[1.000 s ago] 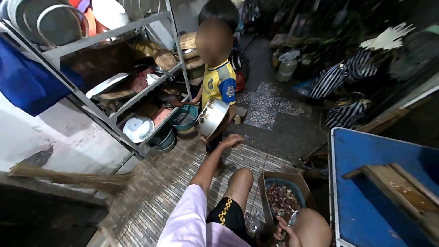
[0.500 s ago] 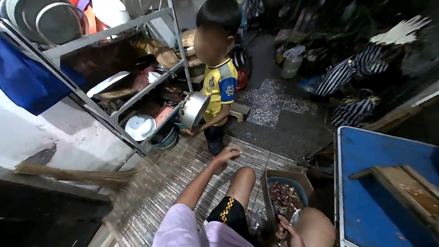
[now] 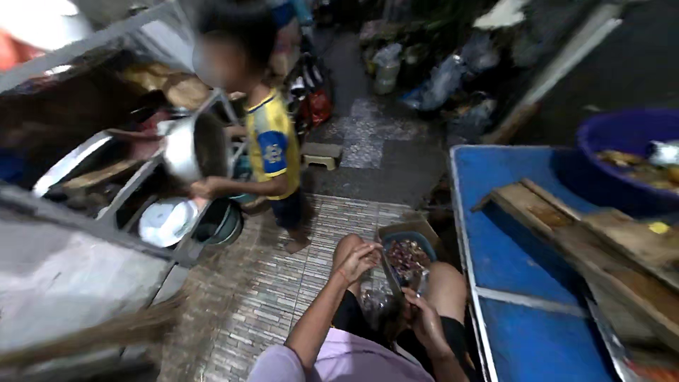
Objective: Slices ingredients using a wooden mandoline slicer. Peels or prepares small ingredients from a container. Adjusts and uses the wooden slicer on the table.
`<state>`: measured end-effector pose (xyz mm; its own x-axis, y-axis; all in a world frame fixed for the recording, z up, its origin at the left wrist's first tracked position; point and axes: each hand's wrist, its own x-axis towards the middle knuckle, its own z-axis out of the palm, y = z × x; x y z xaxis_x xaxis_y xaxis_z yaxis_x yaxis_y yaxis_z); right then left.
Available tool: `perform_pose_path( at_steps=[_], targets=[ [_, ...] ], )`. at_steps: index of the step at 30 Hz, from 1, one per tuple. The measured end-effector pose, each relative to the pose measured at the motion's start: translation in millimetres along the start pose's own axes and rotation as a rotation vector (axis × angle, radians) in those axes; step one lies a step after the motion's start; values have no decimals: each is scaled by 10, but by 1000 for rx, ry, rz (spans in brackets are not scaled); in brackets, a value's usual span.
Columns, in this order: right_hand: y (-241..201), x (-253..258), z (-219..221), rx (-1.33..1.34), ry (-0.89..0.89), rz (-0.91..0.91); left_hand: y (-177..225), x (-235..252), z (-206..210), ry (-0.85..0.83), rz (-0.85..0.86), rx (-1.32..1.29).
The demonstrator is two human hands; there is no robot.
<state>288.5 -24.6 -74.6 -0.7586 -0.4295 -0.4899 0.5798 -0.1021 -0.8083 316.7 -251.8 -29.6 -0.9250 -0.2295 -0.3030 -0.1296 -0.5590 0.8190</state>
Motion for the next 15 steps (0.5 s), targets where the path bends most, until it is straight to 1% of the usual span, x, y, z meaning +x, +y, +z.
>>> perform_pose_path(
  at_steps=[2,5,7,9,13,15],
  targets=[
    [-104,-53,-58,15,0,-46,-67,-12,29,-4,-37,-5],
    [-295,-172,-200,31,74,-124,-222,26,0,8,-76,-35],
    [-366,-239,-377,65,118,-164,-323,46,-19,15,-97,-63],
    [-452,-340,-551,62,163,-181,-400,71,-41,5,-114,-64],
    [-639,-627,-835,12,297,-175,-435,79,-15,51,-180,-1],
    [-623,-754,-995,2,353,-189,-435,95,6,48,-205,12]
  ],
)
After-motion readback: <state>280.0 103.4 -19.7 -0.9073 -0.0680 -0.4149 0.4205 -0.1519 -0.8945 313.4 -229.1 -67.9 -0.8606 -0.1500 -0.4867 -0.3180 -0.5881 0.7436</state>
